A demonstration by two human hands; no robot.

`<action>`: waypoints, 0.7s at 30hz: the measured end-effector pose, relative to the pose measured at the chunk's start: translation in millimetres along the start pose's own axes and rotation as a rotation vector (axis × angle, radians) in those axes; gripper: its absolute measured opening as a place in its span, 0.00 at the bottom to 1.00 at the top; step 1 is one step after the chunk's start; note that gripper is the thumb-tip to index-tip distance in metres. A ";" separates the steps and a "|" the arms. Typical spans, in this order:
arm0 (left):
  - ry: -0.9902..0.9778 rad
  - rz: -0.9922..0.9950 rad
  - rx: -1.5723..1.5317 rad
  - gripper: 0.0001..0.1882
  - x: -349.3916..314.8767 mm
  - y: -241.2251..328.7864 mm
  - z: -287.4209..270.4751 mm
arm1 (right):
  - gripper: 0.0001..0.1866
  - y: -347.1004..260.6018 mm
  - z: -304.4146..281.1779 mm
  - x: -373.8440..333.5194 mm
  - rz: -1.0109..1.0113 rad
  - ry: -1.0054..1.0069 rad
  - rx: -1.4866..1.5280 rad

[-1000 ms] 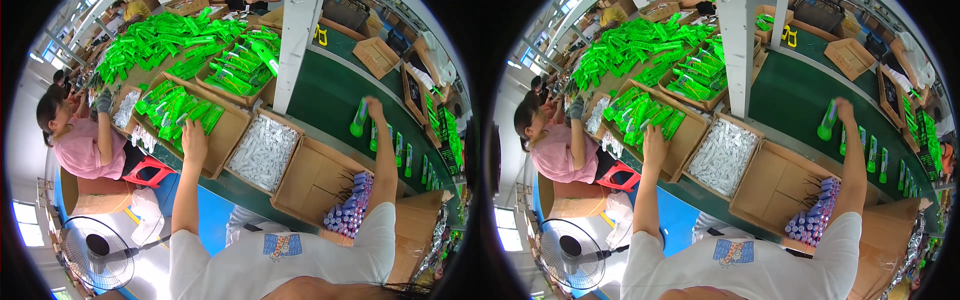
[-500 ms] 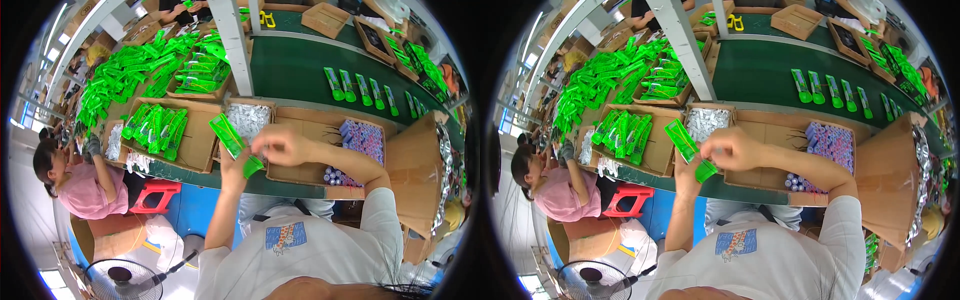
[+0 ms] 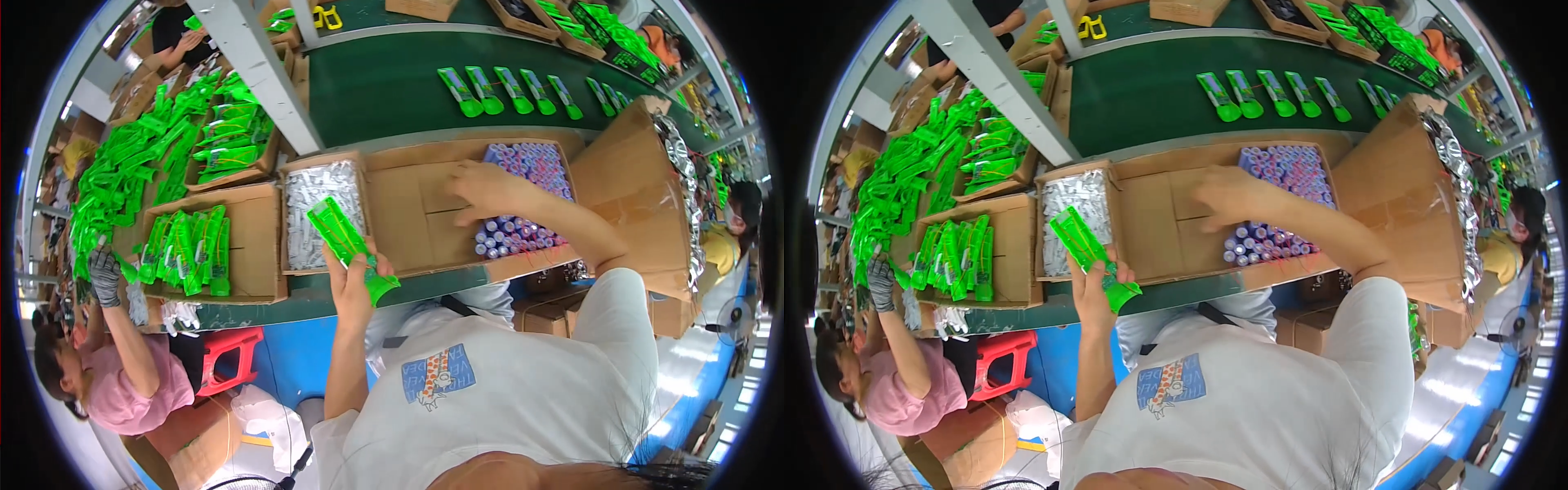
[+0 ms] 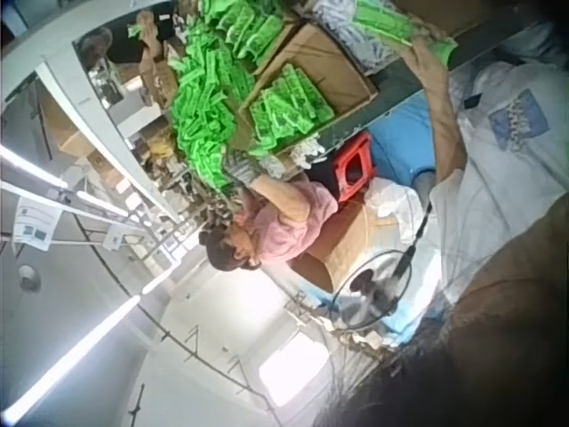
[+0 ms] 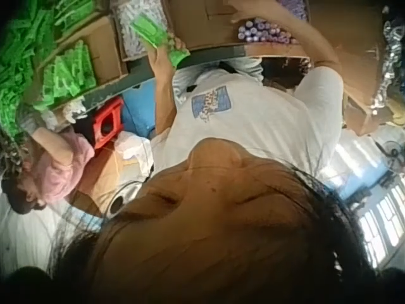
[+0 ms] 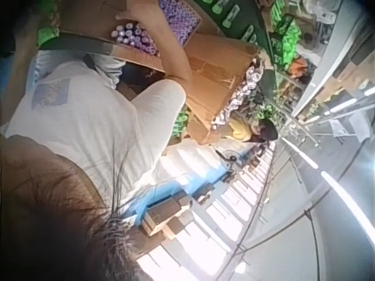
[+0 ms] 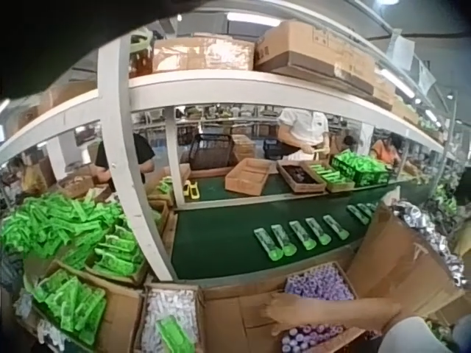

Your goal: Insert batteries into handheld fan housings and place the assembled units onto a conveyor belt.

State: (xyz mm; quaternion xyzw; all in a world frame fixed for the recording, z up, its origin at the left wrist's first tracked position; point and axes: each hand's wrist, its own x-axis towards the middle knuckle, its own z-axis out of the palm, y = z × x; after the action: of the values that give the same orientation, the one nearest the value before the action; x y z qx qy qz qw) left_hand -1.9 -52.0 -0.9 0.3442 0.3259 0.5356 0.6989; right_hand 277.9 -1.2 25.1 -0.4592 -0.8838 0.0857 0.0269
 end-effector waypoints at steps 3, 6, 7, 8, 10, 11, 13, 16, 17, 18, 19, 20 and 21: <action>-0.102 0.007 0.050 0.18 -2.5 -5.6 1.9 | 0.15 33.7 15.4 -23.5 0.263 -0.376 -0.166; -0.150 -0.009 0.112 0.20 -9.0 -10.1 8.3 | 0.12 40.9 8.7 -35.6 0.310 -0.428 -0.087; -0.158 -0.012 0.131 0.21 -12.6 -12.6 7.8 | 0.09 42.0 20.2 -43.0 0.280 -0.335 -0.209; -0.159 -0.010 0.131 0.21 -14.9 -14.1 8.3 | 0.09 40.9 18.3 -44.4 0.281 -0.333 -0.211; -0.168 -0.026 0.109 0.21 -18.1 -15.8 9.4 | 0.10 39.3 13.5 -45.7 0.053 -0.116 -0.082; -0.165 -0.023 0.107 0.21 -19.3 -17.2 9.1 | 0.10 31.4 9.3 -44.4 0.049 -0.117 -0.085; -0.142 -0.067 0.097 0.20 -21.9 -19.3 8.6 | 0.14 9.6 -1.9 -43.5 0.016 -0.052 0.031; -0.143 -0.094 0.082 0.19 -23.6 -19.9 12.0 | 0.17 17.6 -4.6 -46.8 0.101 -0.328 0.134; -0.146 -0.092 0.080 0.19 -22.9 -20.0 12.6 | 0.17 27.0 -6.0 -45.8 0.190 -0.425 0.345; -0.153 -0.103 0.057 0.18 -22.8 -21.2 12.4 | 0.18 38.2 -6.9 -44.2 0.164 -0.439 0.430; -0.159 -0.114 0.034 0.18 -22.6 -22.4 12.1 | 0.18 43.3 -4.6 -47.0 0.161 -0.440 0.426; -0.150 -0.107 0.032 0.18 -22.7 -23.4 11.1 | 0.17 44.0 -5.8 -45.1 0.163 -0.436 0.456; -0.161 -0.124 0.029 0.18 -22.3 -24.6 10.4 | 0.17 44.6 -7.1 -42.3 0.164 -0.432 0.486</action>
State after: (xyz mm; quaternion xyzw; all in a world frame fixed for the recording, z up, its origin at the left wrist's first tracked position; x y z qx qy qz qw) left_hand 14.8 -79.7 -13.7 0.3755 0.2970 0.4571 0.7496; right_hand 339.1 -9.7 25.6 -0.4803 -0.7828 0.3912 -0.0592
